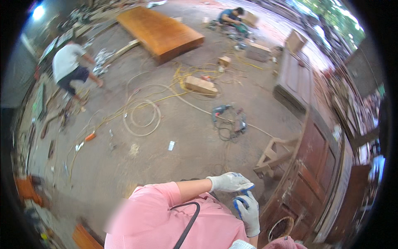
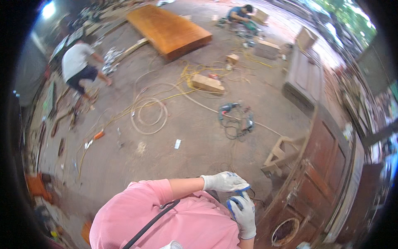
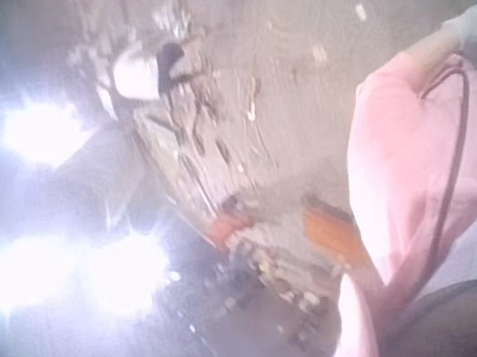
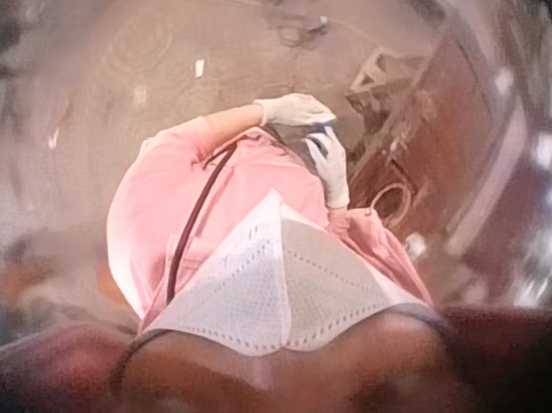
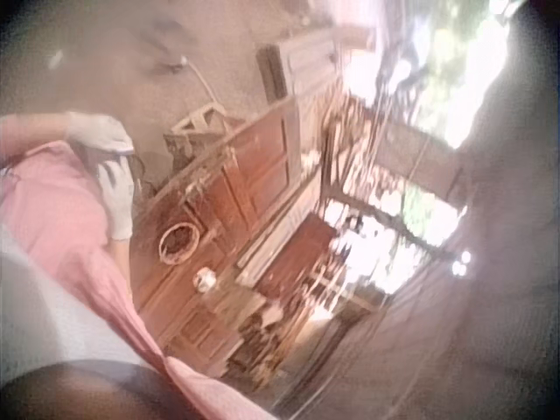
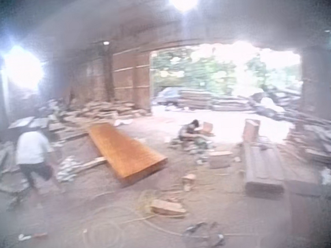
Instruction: The person applies a dark wood filler to a large wooden door using a putty knife, then smooths the surface with a cloth. Later, the person uses an angle grinder to grind the door surface, producing sparks.
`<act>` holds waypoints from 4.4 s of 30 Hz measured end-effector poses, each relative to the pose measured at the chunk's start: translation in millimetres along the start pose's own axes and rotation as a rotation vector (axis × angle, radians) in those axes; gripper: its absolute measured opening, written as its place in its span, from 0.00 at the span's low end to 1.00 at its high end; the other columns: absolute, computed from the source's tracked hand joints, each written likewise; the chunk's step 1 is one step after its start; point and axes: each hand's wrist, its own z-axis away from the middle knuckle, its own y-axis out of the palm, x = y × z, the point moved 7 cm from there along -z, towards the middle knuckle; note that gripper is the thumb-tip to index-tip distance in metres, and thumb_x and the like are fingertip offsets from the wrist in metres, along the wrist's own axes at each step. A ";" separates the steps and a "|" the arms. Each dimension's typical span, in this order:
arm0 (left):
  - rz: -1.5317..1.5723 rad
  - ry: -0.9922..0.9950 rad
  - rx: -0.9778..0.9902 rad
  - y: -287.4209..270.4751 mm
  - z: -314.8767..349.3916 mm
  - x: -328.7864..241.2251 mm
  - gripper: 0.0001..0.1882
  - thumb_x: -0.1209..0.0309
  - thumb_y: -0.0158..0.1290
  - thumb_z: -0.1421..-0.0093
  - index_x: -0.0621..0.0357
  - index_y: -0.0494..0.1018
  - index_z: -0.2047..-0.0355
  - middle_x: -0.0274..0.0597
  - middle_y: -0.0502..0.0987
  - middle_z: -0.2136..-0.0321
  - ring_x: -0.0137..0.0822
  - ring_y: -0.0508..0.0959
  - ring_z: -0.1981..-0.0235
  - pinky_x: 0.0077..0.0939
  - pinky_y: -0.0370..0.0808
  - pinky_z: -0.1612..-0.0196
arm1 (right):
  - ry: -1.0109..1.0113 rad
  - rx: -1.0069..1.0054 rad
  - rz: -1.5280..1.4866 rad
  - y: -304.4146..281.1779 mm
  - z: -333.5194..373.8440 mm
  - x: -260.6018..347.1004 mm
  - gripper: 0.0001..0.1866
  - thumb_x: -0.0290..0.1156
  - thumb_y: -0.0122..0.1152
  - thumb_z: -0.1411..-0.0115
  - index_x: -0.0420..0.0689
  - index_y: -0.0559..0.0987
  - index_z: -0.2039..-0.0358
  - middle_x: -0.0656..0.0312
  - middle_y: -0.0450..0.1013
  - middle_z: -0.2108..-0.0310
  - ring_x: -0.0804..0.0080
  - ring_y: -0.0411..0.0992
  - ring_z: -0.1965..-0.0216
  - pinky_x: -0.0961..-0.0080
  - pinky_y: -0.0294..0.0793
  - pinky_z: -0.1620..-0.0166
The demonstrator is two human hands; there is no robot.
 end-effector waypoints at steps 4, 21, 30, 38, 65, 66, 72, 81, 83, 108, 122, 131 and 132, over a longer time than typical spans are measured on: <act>-0.154 0.103 -0.414 2.8 30.4 32.9 0.25 0.51 0.37 0.25 0.53 0.76 0.46 0.46 0.81 0.52 0.51 0.79 0.51 0.40 0.75 0.46 | 0.173 0.048 -0.306 17.1 -21.3 -7.5 0.07 0.22 0.64 0.44 0.33 0.82 0.65 0.48 0.78 0.62 0.53 0.76 0.60 0.65 0.75 0.54; -0.200 -0.075 -0.670 -34.1 95.7 0.0 0.20 0.54 0.45 0.29 0.53 0.81 0.62 0.42 0.83 0.65 0.47 0.81 0.60 0.40 0.76 0.56 | -0.388 0.534 0.116 52.2 -59.9 43.2 0.09 0.29 0.70 0.43 0.39 0.84 0.64 0.55 0.81 0.63 0.53 0.78 0.60 0.61 0.75 0.55; -0.197 -0.059 -0.831 -27.5 110.1 -2.4 0.23 0.54 0.42 0.28 0.53 0.82 0.67 0.44 0.83 0.69 0.48 0.81 0.66 0.40 0.77 0.60 | -0.284 0.628 -0.038 62.2 -57.7 43.3 0.10 0.27 0.69 0.47 0.41 0.84 0.63 0.57 0.81 0.62 0.56 0.78 0.59 0.61 0.76 0.56; -0.609 0.335 -0.757 -8.2 92.5 -22.7 0.18 0.57 0.43 0.30 0.50 0.81 0.59 0.44 0.83 0.63 0.47 0.82 0.57 0.40 0.78 0.56 | -0.632 0.730 0.164 43.3 -49.3 32.8 0.11 0.36 0.66 0.41 0.45 0.85 0.61 0.57 0.81 0.60 0.56 0.76 0.53 0.63 0.74 0.49; -0.403 0.195 -0.113 -8.0 -72.3 -13.9 0.15 0.57 0.44 0.31 0.47 0.78 0.66 0.43 0.81 0.69 0.49 0.81 0.63 0.44 0.76 0.59 | 0.070 0.289 0.208 -22.6 -35.8 -79.6 0.23 0.52 0.54 0.35 0.45 0.83 0.58 0.52 0.79 0.56 0.49 0.75 0.53 0.55 0.72 0.49; -0.382 0.228 -0.131 -9.7 -75.3 -14.1 0.15 0.57 0.44 0.31 0.48 0.78 0.66 0.43 0.81 0.69 0.50 0.81 0.63 0.44 0.76 0.59 | 0.070 0.263 0.213 -24.2 -35.2 -81.2 0.23 0.52 0.55 0.35 0.46 0.84 0.59 0.52 0.79 0.57 0.50 0.75 0.54 0.55 0.72 0.50; -0.309 0.298 -0.143 -14.4 -83.0 -11.3 0.15 0.56 0.46 0.32 0.49 0.78 0.61 0.43 0.82 0.64 0.49 0.80 0.60 0.41 0.76 0.55 | 0.112 0.232 0.334 -27.3 -33.1 -75.4 0.20 0.51 0.56 0.36 0.48 0.84 0.60 0.55 0.79 0.59 0.53 0.76 0.57 0.55 0.73 0.55; -0.224 0.378 -0.227 0.1 -74.1 -13.6 0.12 0.62 0.53 0.36 0.56 0.79 0.61 0.46 0.81 0.62 0.48 0.81 0.59 0.41 0.76 0.55 | 0.033 0.011 0.281 -26.0 -12.9 -60.6 0.15 0.45 0.60 0.37 0.48 0.83 0.59 0.54 0.79 0.59 0.53 0.76 0.56 0.57 0.74 0.53; -0.189 0.368 -0.223 0.5 -73.1 -14.2 0.12 0.63 0.54 0.36 0.57 0.79 0.61 0.46 0.81 0.63 0.48 0.80 0.60 0.40 0.77 0.55 | -0.081 -0.085 0.323 -27.3 -9.0 -51.4 0.14 0.42 0.62 0.38 0.47 0.83 0.58 0.54 0.79 0.59 0.53 0.76 0.55 0.58 0.74 0.52; 0.402 0.321 0.321 14.3 -68.3 -55.6 0.31 0.48 0.39 0.26 0.63 0.79 0.51 0.56 0.64 0.33 0.46 0.64 0.33 0.41 0.58 0.31 | 0.463 -0.625 0.412 -42.9 53.1 -53.2 0.15 0.45 0.62 0.38 0.47 0.80 0.60 0.57 0.76 0.61 0.55 0.75 0.56 0.58 0.74 0.53; 0.108 0.572 1.260 257.9 -62.3 -178.4 0.34 0.46 0.34 0.25 0.65 0.79 0.54 0.57 0.64 0.33 0.51 0.63 0.32 0.46 0.56 0.30 | 1.021 -1.506 0.363 28.0 304.8 -7.1 0.19 0.50 0.57 0.36 0.45 0.80 0.65 0.55 0.77 0.64 0.52 0.76 0.59 0.54 0.75 0.57; -0.018 0.632 1.812 398.5 36.9 -203.2 0.30 0.49 0.32 0.24 0.64 0.73 0.51 0.55 0.66 0.34 0.49 0.66 0.34 0.43 0.59 0.31 | 1.251 -2.064 0.197 135.9 389.8 25.8 0.20 0.49 0.55 0.33 0.43 0.79 0.64 0.52 0.77 0.63 0.50 0.77 0.58 0.56 0.76 0.57; -0.003 0.652 1.842 408.5 47.8 -208.5 0.30 0.49 0.33 0.24 0.64 0.73 0.51 0.54 0.66 0.34 0.48 0.66 0.34 0.43 0.59 0.31 | 1.252 -2.129 0.218 141.8 395.7 34.8 0.20 0.49 0.55 0.33 0.42 0.79 0.64 0.51 0.77 0.64 0.49 0.76 0.59 0.56 0.76 0.57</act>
